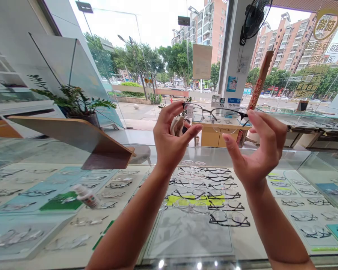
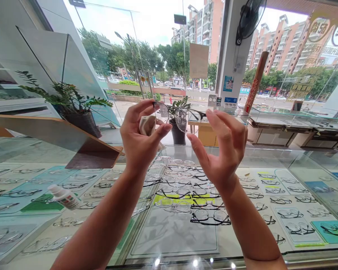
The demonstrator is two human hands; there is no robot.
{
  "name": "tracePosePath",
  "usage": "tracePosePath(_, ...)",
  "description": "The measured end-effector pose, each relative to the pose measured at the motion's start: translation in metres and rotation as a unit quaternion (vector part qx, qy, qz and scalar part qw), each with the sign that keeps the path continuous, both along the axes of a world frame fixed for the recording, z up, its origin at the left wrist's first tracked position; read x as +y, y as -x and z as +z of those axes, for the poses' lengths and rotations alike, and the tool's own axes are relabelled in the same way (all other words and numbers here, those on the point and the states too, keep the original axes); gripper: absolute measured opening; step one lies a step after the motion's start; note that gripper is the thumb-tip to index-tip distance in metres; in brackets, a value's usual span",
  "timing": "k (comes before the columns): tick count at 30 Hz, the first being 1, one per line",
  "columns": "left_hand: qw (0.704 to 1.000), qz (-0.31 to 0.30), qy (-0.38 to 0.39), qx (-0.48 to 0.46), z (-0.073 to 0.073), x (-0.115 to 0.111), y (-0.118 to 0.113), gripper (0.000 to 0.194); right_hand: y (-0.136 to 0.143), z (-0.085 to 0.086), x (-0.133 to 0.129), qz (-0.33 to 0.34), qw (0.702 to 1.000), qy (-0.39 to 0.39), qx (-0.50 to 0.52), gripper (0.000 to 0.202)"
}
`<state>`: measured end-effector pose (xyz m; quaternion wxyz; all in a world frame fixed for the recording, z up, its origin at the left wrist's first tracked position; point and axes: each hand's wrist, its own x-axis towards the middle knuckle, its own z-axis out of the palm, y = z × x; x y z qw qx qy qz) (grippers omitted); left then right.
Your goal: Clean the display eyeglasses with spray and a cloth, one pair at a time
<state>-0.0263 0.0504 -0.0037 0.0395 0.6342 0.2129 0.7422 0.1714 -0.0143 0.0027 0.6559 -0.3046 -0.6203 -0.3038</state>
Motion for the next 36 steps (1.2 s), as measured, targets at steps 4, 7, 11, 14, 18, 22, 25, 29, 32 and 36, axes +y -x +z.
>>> tracePosePath(4,1.0,-0.009,0.007,-0.005,0.002,-0.002,-0.001,0.062,0.003,0.002,0.0,-0.002,0.998,-0.06,-0.02,0.052)
tracePosePath(7,1.0,-0.009,0.004,-0.006,0.002,-0.001,-0.001,0.062,0.004,0.001,-0.001,-0.016,0.999,-0.037,-0.011,0.048)
tracePosePath(11,1.0,-0.011,0.003,-0.011,0.0,0.002,-0.001,0.064,0.005,0.001,-0.003,0.008,0.999,-0.042,-0.02,0.054)
tracePosePath(14,1.0,-0.004,-0.004,-0.009,-0.001,0.004,-0.001,0.065,0.006,0.001,-0.003,0.01,0.998,-0.059,-0.02,0.055)
tracePosePath(18,1.0,-0.007,-0.028,-0.012,-0.002,0.007,-0.002,0.065,0.005,0.001,0.0,-0.021,0.996,-0.077,-0.039,0.055)
tracePosePath(22,0.999,-0.009,-0.035,-0.026,-0.002,0.007,-0.004,0.065,0.003,-0.002,0.002,-0.023,0.997,-0.06,-0.043,0.055)
tracePosePath(25,0.999,-0.004,-0.038,-0.033,-0.001,0.006,-0.005,0.065,0.004,-0.004,0.003,0.001,0.999,-0.036,-0.023,0.056)
tracePosePath(29,0.997,0.014,-0.06,-0.048,-0.001,0.001,-0.008,0.066,0.007,-0.002,0.004,0.082,0.996,-0.01,0.019,0.055)
tracePosePath(32,0.995,0.061,-0.064,-0.047,0.0,-0.009,-0.01,0.069,0.008,0.001,0.004,0.112,0.992,0.033,0.052,0.049)
tracePosePath(36,0.99,0.124,-0.05,-0.033,0.004,-0.025,-0.011,0.068,0.006,0.003,0.004,0.157,0.982,0.082,0.071,0.043)
